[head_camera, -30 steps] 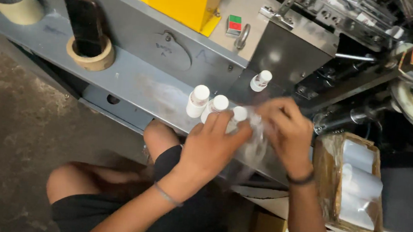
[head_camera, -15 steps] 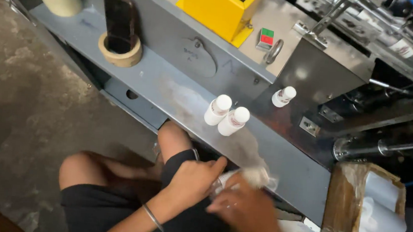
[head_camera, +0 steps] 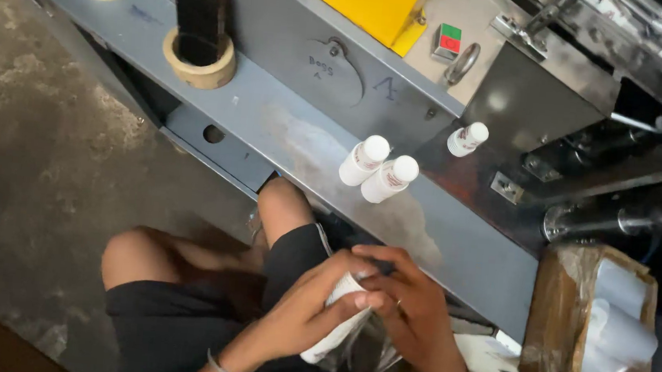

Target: Operating a machine to pack or label small medical bottles.

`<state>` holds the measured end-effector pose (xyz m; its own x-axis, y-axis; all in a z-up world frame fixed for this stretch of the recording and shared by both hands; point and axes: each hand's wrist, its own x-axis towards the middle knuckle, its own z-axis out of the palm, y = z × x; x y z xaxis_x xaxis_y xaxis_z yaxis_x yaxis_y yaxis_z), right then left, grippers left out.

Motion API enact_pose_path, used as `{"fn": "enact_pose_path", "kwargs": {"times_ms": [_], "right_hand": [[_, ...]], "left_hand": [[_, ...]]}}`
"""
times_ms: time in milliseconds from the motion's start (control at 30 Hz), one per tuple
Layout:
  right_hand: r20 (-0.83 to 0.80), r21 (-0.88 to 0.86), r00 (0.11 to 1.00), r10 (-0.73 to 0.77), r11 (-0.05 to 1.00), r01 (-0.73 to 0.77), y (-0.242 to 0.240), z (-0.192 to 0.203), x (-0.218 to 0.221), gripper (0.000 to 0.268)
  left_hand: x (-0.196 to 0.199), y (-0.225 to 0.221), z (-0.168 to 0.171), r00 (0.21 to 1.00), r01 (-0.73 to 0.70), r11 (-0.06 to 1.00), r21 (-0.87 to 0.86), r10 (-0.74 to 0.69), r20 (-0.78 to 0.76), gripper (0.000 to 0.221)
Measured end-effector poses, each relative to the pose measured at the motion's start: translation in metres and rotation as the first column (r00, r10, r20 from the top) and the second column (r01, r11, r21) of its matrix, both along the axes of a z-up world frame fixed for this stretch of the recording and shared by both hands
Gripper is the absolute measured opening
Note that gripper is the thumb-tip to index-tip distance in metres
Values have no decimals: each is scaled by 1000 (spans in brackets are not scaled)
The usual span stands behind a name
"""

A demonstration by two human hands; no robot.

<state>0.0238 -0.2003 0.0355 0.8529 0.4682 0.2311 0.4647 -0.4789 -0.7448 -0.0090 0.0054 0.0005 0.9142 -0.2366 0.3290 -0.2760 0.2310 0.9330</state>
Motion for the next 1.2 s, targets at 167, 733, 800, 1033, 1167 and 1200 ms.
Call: {"fn": "enact_pose_path", "kwargs": {"times_ms": [167, 733, 800, 1033, 1167, 1200], "right_hand": [[-57, 22, 998, -13, 1000, 14, -31, 23, -4, 34], [-86, -401, 995, -50, 916, 12, -2, -1, -18, 66], [-173, -398, 977, -125, 916, 46, -15, -23, -18, 64], [207, -84, 928, -311, 939, 334, -16, -21, -4, 19], [103, 220, 993, -52, 975, 28, 8, -38, -24, 25], [103, 223, 993, -58, 974, 34, 3, -46, -21, 25]], "left_hand": [[-28, 34, -66, 939, -296, 893, 338, 337, -69, 15], [-21, -36, -23, 962, -223, 956, 190, 247, -113, 21], [-18, -25, -38, 953, -220, 962, 163, 247, -177, 16], [-16, 2, -31, 885, -333, 898, -288, 193, -423, 14], [-32, -19, -24, 930, -190, 923, -334, 60, -363, 10], [-32, -19, -27, 930, -185, 925, -331, 56, -362, 10]]}}
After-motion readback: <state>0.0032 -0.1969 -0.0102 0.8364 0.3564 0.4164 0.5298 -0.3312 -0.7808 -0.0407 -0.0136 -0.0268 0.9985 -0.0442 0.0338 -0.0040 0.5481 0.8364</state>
